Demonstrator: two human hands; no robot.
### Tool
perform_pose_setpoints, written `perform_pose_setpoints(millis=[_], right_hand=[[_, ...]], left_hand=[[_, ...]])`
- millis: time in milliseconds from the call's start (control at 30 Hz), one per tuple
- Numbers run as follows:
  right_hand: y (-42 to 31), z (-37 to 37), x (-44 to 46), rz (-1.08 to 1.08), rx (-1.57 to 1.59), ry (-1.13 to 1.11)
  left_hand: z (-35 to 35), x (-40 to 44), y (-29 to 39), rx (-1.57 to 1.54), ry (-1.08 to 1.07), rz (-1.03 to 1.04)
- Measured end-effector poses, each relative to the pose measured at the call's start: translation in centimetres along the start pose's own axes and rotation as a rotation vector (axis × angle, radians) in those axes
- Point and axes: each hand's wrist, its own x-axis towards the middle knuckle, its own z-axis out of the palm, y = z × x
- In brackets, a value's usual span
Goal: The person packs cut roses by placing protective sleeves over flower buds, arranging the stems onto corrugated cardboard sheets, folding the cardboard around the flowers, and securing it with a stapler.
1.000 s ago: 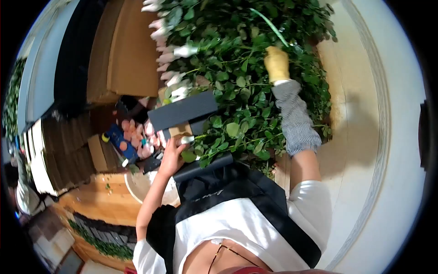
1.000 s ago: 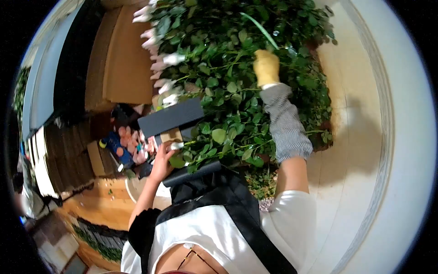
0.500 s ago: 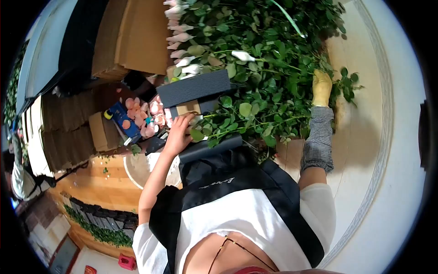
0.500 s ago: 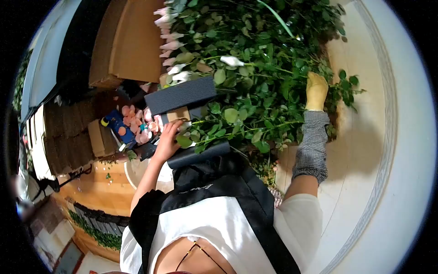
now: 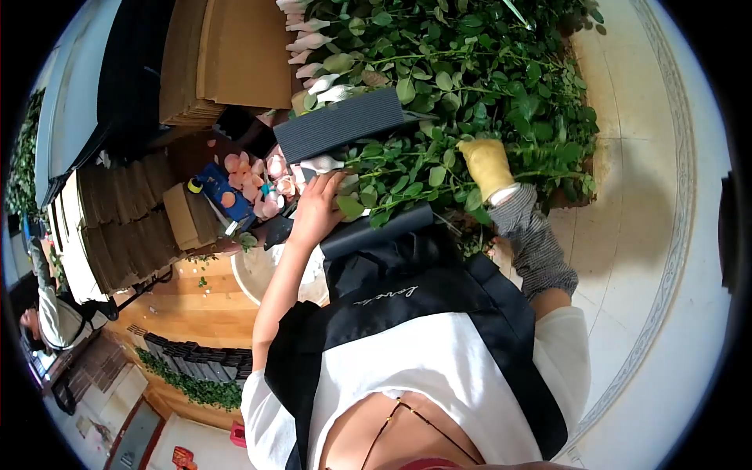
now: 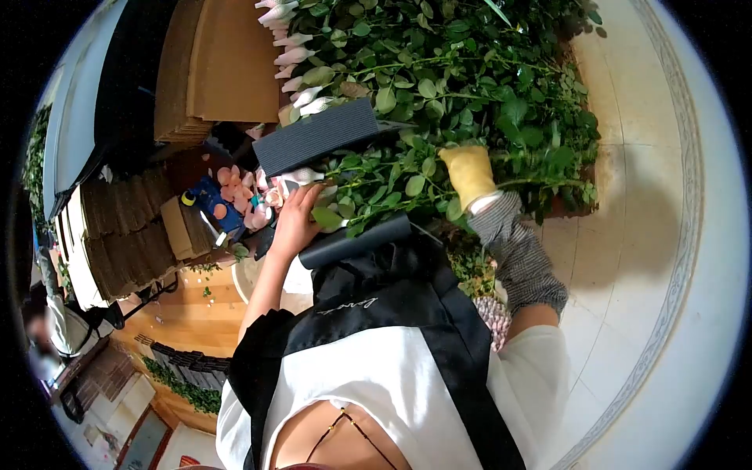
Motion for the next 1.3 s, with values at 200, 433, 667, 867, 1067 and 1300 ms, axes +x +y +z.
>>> perform_pose_setpoints(millis=[200,433,667,867,1067,1300], right_hand=[[-2.5,-1.9,0.1,0.283,-0.250,0.071],[3.7,-2.9,1.0,0.089,0.307,-0.388],[4.1,-4.9,17.1,0.008,-0.079,0.475],[6.8,-2.9,20.3,0.179,-0.106,0.604],[5.9,-19.7,12.0,-0.117,0.268,0.551],[-1.5,-13.1,2.6,-0.117,0.059,0.096]], left_hand=[[-0.7,0.6,0.9,0.225,-0.059,-0.025],[-1.0,1.6,0.8,0.309,-0.046,0.032],[-0.5,1.3,0.5,0.127,-0.108,-0.119],[-0.6,1.7,-0.5,0.274,-0.218,-0.088],[1.1,0.4,-1.2,0.116,0.010,-0.055],[2.3,-0.6,-1.3,0.082,0.118,-0.096]])
